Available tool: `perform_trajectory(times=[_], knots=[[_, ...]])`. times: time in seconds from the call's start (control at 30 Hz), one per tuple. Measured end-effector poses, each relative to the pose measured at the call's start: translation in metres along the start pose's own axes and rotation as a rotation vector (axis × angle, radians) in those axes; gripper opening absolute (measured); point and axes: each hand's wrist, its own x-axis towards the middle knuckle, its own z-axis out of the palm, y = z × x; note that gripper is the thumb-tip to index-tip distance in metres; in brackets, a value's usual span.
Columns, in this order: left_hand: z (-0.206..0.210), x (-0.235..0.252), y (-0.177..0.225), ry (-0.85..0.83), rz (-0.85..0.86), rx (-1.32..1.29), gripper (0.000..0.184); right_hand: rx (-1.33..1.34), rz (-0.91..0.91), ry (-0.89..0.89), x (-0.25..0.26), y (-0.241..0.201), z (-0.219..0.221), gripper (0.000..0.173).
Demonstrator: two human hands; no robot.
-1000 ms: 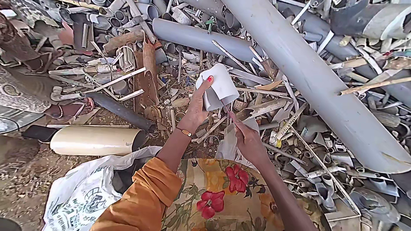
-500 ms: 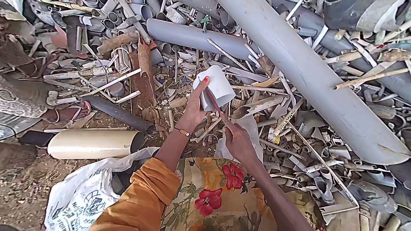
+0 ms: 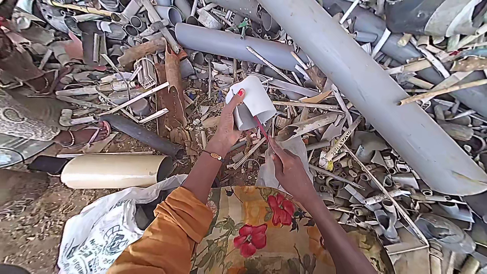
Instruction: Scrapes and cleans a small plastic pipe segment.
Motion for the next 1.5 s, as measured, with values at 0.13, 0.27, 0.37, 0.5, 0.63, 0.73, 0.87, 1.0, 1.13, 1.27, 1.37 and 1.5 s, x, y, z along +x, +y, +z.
perform_trajectory(times=[0.13, 0.27, 0.37, 0.5, 0.63, 0.73, 0.87, 1.0, 1.13, 1.27, 1.37, 1.5], knots=[[0.003, 0.012, 0.003, 0.061, 0.014, -0.078, 0.041, 0.02, -0.127, -0.128, -0.001, 0.007, -0.014, 0.048], [-0.001, 0.013, 0.004, 0.034, -0.007, -0.119, 0.043, -0.091, -0.026, -0.047, 0.0, 0.011, -0.016, 0.048], [0.0, 0.011, 0.004, 0.02, -0.01, -0.095, 0.041, 0.003, -0.125, -0.123, -0.001, 0.011, -0.016, 0.048], [0.0, 0.009, 0.005, 0.037, -0.029, -0.079, 0.043, -0.101, 0.033, -0.03, 0.0, 0.005, -0.014, 0.046], [0.001, 0.01, 0.006, 0.053, -0.027, -0.066, 0.041, 0.037, 0.015, -0.116, -0.005, -0.009, -0.014, 0.046], [0.0, 0.01, 0.006, 0.04, -0.005, -0.074, 0.041, -0.072, 0.119, -0.02, -0.002, -0.009, -0.008, 0.046], [0.001, 0.013, 0.006, 0.053, 0.007, -0.09, 0.039, -0.179, 0.108, -0.165, -0.006, -0.022, -0.005, 0.051], [-0.004, 0.014, 0.011, 0.065, -0.013, -0.141, 0.04, -0.265, 0.144, -0.078, -0.006, -0.023, -0.001, 0.051], [-0.004, 0.011, 0.009, 0.002, 0.008, -0.147, 0.039, -0.228, 0.16, -0.167, -0.004, -0.027, -0.009, 0.051], [-0.009, 0.004, 0.009, -0.032, 0.022, -0.167, 0.047, -0.081, 0.092, -0.093, -0.005, -0.02, 0.001, 0.05], [-0.006, 0.004, 0.01, -0.062, 0.02, -0.238, 0.05, -0.043, 0.152, -0.084, -0.002, -0.021, 0.001, 0.052], [-0.008, 0.005, 0.011, -0.061, 0.062, -0.226, 0.047, 0.563, 0.06, -0.338, -0.01, -0.026, 0.001, 0.048]])
